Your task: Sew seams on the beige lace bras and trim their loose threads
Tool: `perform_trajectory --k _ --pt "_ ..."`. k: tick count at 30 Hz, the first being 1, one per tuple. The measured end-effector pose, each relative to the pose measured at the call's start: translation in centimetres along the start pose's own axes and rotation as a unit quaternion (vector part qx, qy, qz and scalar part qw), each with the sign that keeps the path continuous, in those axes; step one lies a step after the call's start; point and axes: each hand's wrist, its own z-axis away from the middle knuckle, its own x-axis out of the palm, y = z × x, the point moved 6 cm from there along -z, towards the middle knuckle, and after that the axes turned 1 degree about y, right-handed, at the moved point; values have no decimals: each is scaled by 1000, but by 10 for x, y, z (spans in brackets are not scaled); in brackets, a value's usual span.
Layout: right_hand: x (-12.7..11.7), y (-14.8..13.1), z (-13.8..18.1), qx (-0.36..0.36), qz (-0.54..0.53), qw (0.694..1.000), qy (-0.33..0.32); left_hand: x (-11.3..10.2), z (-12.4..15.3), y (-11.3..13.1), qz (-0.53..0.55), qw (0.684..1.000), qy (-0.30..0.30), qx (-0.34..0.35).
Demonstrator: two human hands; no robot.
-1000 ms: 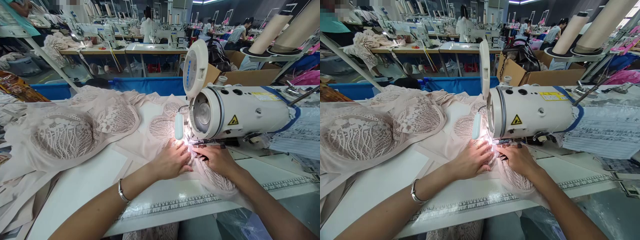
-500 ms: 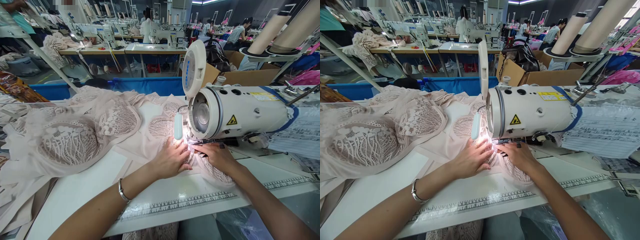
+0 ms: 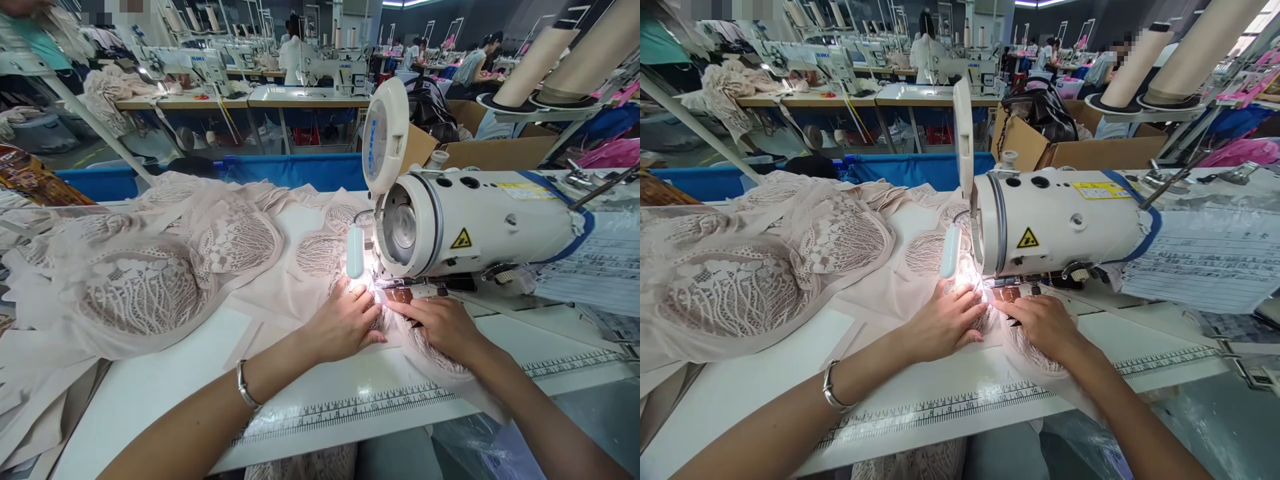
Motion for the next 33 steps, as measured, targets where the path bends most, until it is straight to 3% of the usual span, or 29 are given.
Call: perform_trajectory --k 8,14,19,22,33 --pt "1 4 -17 65 8 994 -87 4 1 -4 20 1000 6 -9" --pt "4 8 -15 68 -14 997 -27 2 0 -8 3 1000 5 -21" --pt "1 7 -4 3 -23 998 50 3 0 -4 16 1000 7 -12" --pt "0 6 -5 -14 -21 998 49 4 0 -4 27 999 -4 -16" --pt "9 14 -19 33 -65 997 13 2 -1 -11 45 998 0 -48"
